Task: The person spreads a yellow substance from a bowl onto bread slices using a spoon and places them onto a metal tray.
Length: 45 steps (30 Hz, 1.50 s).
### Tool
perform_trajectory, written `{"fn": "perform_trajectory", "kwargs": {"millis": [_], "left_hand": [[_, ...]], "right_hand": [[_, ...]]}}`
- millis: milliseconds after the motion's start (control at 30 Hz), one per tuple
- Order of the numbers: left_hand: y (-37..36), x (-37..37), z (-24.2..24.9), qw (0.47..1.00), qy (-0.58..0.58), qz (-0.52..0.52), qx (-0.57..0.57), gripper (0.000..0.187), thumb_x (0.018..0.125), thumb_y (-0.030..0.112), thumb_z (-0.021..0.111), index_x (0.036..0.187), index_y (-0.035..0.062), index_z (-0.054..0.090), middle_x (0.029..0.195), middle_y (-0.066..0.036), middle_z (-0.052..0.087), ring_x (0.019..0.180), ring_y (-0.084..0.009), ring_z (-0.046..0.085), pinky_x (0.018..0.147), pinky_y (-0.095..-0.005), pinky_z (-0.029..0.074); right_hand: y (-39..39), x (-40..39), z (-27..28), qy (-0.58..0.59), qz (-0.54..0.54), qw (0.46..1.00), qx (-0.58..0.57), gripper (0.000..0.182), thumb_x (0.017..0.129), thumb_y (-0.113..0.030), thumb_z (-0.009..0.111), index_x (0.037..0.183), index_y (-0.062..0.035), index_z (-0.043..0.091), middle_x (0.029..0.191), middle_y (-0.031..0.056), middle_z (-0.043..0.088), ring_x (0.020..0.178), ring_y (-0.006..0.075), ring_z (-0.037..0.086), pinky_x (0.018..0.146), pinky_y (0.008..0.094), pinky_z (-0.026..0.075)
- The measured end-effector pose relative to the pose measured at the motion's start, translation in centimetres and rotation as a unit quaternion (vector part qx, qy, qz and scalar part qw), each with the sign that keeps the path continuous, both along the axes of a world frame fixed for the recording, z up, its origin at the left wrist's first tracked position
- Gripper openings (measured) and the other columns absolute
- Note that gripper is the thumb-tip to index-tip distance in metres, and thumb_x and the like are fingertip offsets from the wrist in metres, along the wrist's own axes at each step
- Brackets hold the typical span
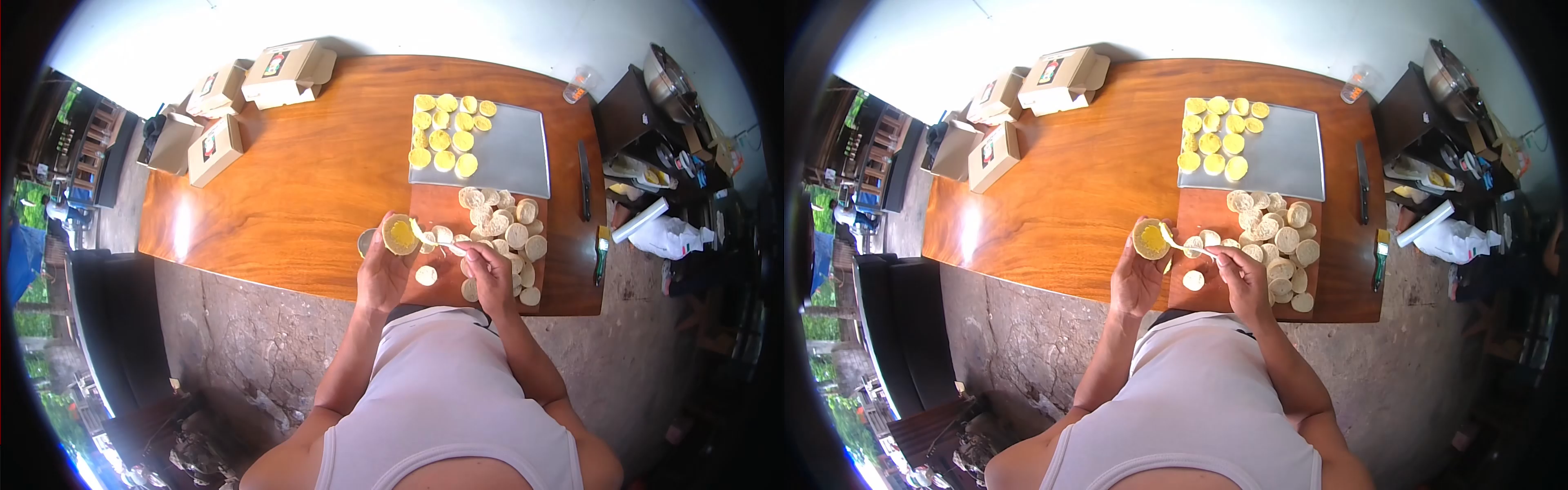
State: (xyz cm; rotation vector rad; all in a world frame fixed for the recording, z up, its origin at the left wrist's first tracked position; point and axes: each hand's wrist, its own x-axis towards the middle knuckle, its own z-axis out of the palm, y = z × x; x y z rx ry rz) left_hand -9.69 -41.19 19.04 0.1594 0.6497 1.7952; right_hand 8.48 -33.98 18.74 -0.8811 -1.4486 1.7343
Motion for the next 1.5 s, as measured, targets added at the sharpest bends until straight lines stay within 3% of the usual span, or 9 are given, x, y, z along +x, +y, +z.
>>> {"fn": "perform_trajectory", "kwargs": {"millis": [233,433,567,633,733,933,1167,1367,1500], "left_hand": [[0.3,-0.1,0.6,0.999,0.027,0.009,0.015,0.045,0.103,0.028,0.033,0.142,0.0050,0.031,0.139,-0.021,0.042,0.129,-0.0303,0.045,0.105,-0.0376,0.044],[0.6,0.5,1.2,0.994,0.110,0.017,-0.020,0.046,0.103,0.028,0.033,0.141,0.0030,0.031,0.137,-0.021,0.045,0.125,-0.0289,0.049,0.101,-0.0349,0.048],[0.8,0.5,1.4,0.997,0.075,0.019,-0.003,0.047,0.103,0.029,0.033,0.142,0.0030,0.030,0.139,-0.022,0.042,0.128,-0.0308,0.046,0.107,-0.0378,0.042],[0.9,0.5,1.4,0.998,0.059,0.025,0.003,0.047,0.103,0.029,0.032,0.142,0.0030,0.030,0.140,-0.022,0.041,0.129,-0.0317,0.045,0.109,-0.0389,0.039],[0.8,0.5,1.3,0.999,0.044,0.022,0.016,0.049,0.104,0.029,0.032,0.144,0.0017,0.026,0.140,-0.020,0.041,0.128,-0.0294,0.044,0.108,-0.0420,0.038],[0.8,0.7,1.1,1.000,0.021,0.019,0.014,0.048,0.103,0.030,0.032,0.143,0.0027,0.029,0.142,-0.018,0.040,0.132,-0.0287,0.041,0.112,-0.0405,0.036],[0.8,0.8,1.6,0.999,0.010,0.019,0.025,0.048,0.103,0.028,0.035,0.141,-0.0002,0.031,0.139,-0.016,0.043,0.131,-0.0272,0.041,0.112,-0.0424,0.034],[0.7,0.7,1.5,1.000,0.017,0.012,0.021,0.047,0.103,0.027,0.035,0.141,-0.0004,0.032,0.138,-0.017,0.044,0.129,-0.0279,0.044,0.110,-0.0415,0.037],[0.6,1.1,1.4,0.998,0.063,-0.011,0.003,0.048,0.103,0.031,0.034,0.141,0.0017,0.031,0.139,-0.023,0.042,0.129,-0.0314,0.044,0.108,-0.0393,0.041]], "right_hand": [[-0.1,-0.6,1.5,-0.098,-0.032,0.967,0.233,0.020,0.097,-0.011,0.052,0.106,0.0003,0.064,0.081,0.0086,0.063,0.070,0.0129,0.056,0.063,0.0261,0.044],[-0.4,-1.7,1.1,-0.071,-0.018,0.974,0.215,0.018,0.095,-0.008,0.053,0.107,-0.0010,0.065,0.079,0.0080,0.061,0.066,0.0122,0.052,0.060,0.0252,0.043],[-0.6,-1.4,1.0,-0.057,0.019,0.984,0.169,0.019,0.096,-0.009,0.052,0.107,-0.0006,0.065,0.080,0.0056,0.062,0.067,0.0093,0.050,0.060,0.0241,0.042],[-0.2,-0.4,0.7,-0.038,0.045,0.997,0.059,0.021,0.097,-0.011,0.051,0.108,0.0007,0.064,0.082,0.0034,0.063,0.067,0.0073,0.049,0.061,0.0234,0.041],[0.1,0.1,0.7,-0.032,0.005,0.999,0.042,0.023,0.098,-0.013,0.050,0.110,0.0021,0.063,0.088,0.0042,0.064,0.072,0.0078,0.051,0.065,0.0233,0.043],[0.5,-0.1,0.7,-0.032,-0.048,0.994,0.098,0.023,0.099,-0.014,0.050,0.110,0.0026,0.062,0.097,0.0091,0.066,0.085,0.0109,0.057,0.074,0.0236,0.045],[0.7,0.1,1.3,-0.056,-0.042,0.989,0.132,0.022,0.099,-0.013,0.049,0.109,0.0024,0.062,0.098,0.0102,0.066,0.084,0.0117,0.058,0.073,0.0238,0.045],[0.7,-0.3,0.3,-0.026,-0.035,0.987,0.152,0.023,0.099,-0.013,0.049,0.112,0.0002,0.063,0.091,0.0010,0.062,0.068,0.0034,0.044,0.060,0.0186,0.036],[0.4,-0.8,0.7,-0.054,-0.032,0.981,0.182,0.019,0.097,-0.009,0.051,0.108,-0.0007,0.063,0.080,0.0054,0.058,0.068,0.0118,0.050,0.060,0.0252,0.040]]}}
